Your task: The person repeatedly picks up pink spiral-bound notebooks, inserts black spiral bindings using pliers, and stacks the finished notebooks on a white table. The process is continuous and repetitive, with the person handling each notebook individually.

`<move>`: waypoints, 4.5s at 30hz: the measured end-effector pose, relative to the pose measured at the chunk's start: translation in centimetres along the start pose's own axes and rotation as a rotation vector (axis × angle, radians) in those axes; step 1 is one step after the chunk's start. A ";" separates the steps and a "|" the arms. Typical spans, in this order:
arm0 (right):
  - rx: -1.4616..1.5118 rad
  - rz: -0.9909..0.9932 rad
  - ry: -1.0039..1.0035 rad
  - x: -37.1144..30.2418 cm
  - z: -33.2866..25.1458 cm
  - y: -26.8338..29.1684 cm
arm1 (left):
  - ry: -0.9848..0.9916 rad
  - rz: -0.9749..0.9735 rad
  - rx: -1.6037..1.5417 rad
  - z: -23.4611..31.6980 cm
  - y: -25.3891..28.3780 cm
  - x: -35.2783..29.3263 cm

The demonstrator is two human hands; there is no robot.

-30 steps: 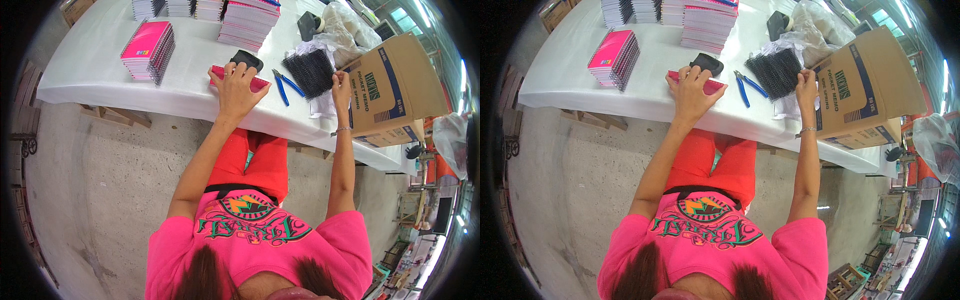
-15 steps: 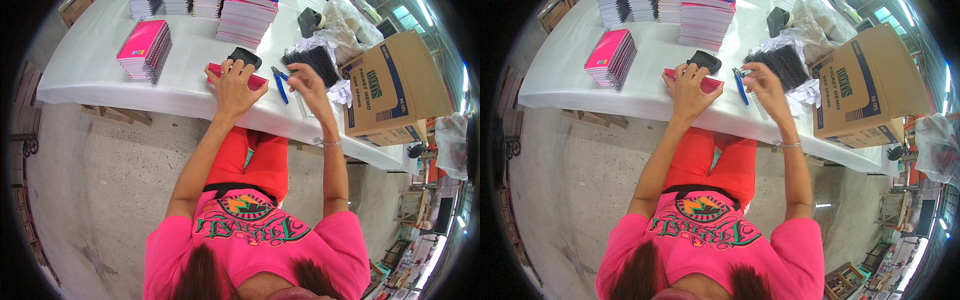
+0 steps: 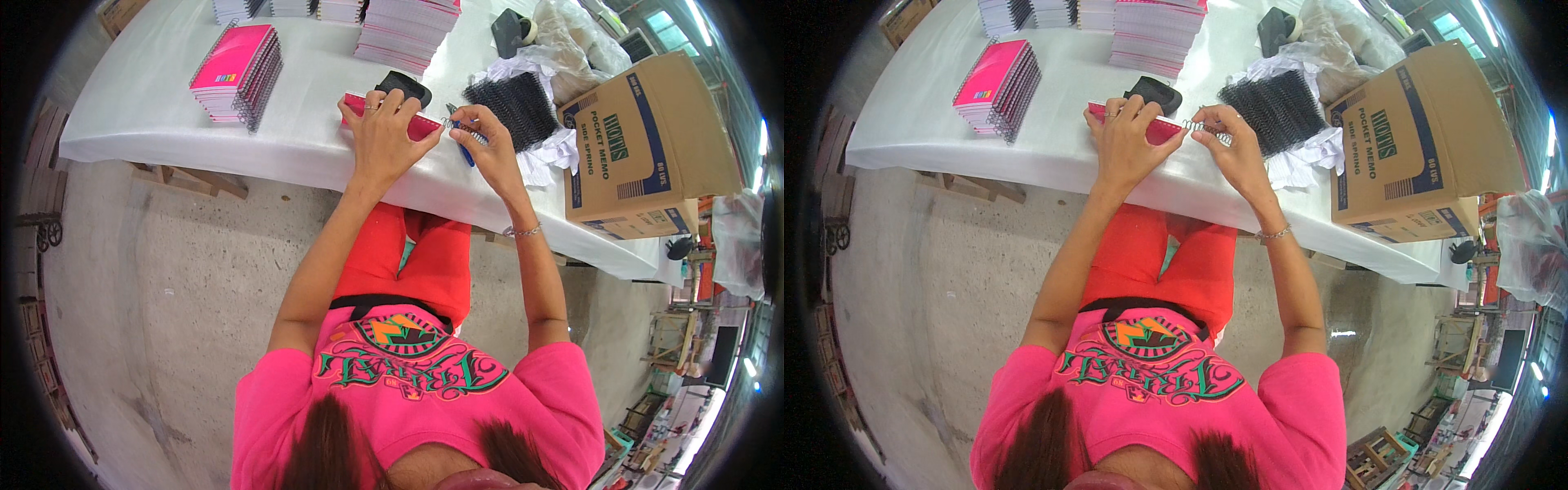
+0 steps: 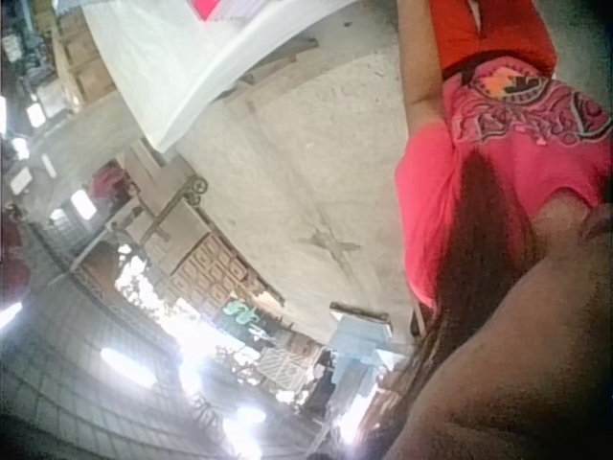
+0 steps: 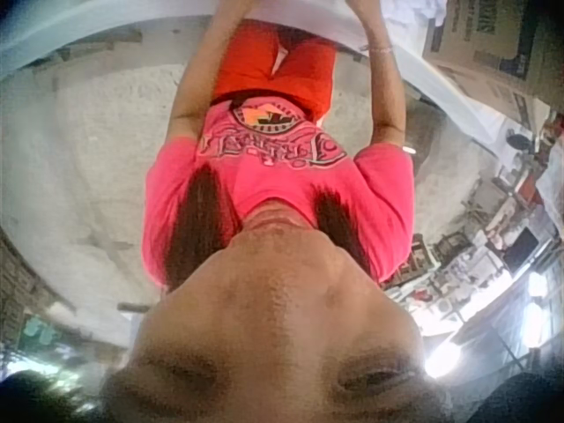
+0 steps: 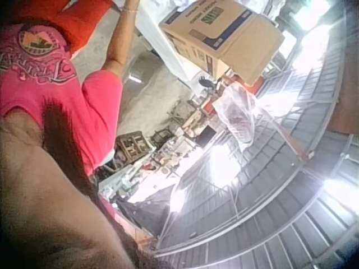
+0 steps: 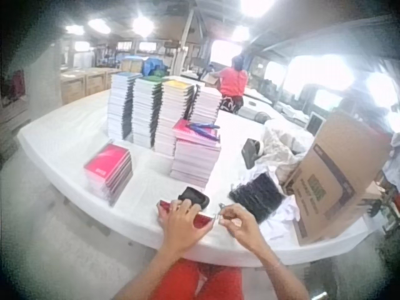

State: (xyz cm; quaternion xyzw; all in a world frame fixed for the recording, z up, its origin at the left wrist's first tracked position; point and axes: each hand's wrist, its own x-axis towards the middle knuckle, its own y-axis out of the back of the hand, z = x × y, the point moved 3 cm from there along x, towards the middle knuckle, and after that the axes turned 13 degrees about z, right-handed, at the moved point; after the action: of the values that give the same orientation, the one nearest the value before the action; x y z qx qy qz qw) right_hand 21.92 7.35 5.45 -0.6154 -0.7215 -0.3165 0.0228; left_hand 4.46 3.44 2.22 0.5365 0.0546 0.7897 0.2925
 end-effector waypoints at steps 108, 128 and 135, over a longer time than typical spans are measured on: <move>-0.165 -0.483 -0.244 4.3 -2.5 -3.5 | 0.481 -0.281 -0.677 -9.8 3.7 0.8; -0.559 -0.427 -0.061 8.0 0.3 -3.7 | 0.569 -0.348 -0.855 -8.9 2.0 1.3; -0.121 -0.487 -0.262 8.3 -0.8 -4.4 | 0.569 -0.384 -0.790 -8.9 1.6 1.0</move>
State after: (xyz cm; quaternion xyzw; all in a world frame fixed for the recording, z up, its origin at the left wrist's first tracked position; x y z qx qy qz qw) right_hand 15.63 13.99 7.69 -0.4597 -0.8248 -0.2728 -0.1843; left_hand -4.23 4.67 -0.06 0.1298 -0.0730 0.7968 0.5856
